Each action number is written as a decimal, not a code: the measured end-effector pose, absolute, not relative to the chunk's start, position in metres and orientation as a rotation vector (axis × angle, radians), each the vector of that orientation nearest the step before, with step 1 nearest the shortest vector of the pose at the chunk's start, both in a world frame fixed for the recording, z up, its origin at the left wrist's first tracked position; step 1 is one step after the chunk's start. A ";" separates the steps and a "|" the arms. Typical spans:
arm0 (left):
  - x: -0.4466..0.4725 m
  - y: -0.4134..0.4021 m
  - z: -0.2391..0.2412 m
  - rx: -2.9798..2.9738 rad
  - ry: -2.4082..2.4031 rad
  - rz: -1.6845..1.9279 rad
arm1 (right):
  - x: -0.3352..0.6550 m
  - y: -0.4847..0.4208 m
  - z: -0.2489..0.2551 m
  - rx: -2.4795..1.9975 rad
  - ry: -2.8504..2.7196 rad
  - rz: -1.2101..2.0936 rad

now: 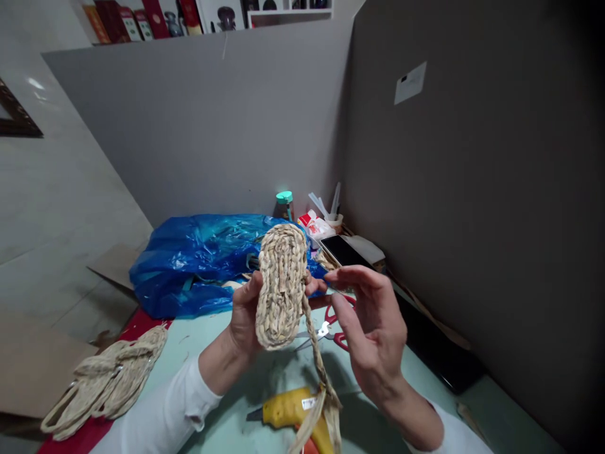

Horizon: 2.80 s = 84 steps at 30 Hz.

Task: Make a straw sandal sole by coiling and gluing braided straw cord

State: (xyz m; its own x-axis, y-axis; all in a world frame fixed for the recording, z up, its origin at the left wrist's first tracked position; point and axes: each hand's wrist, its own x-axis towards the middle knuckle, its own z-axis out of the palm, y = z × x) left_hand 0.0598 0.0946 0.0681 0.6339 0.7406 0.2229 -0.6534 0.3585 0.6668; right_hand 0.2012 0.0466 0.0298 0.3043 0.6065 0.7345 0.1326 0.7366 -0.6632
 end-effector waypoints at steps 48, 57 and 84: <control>0.068 0.073 0.077 0.974 0.657 0.840 | 0.225 0.072 0.041 -0.518 -1.140 1.324; 0.057 0.085 0.083 1.127 0.800 1.197 | 0.215 0.053 0.044 -0.875 -1.399 0.826; 0.044 0.099 0.056 1.361 0.994 1.047 | 0.221 0.062 0.037 -0.968 -2.081 -0.349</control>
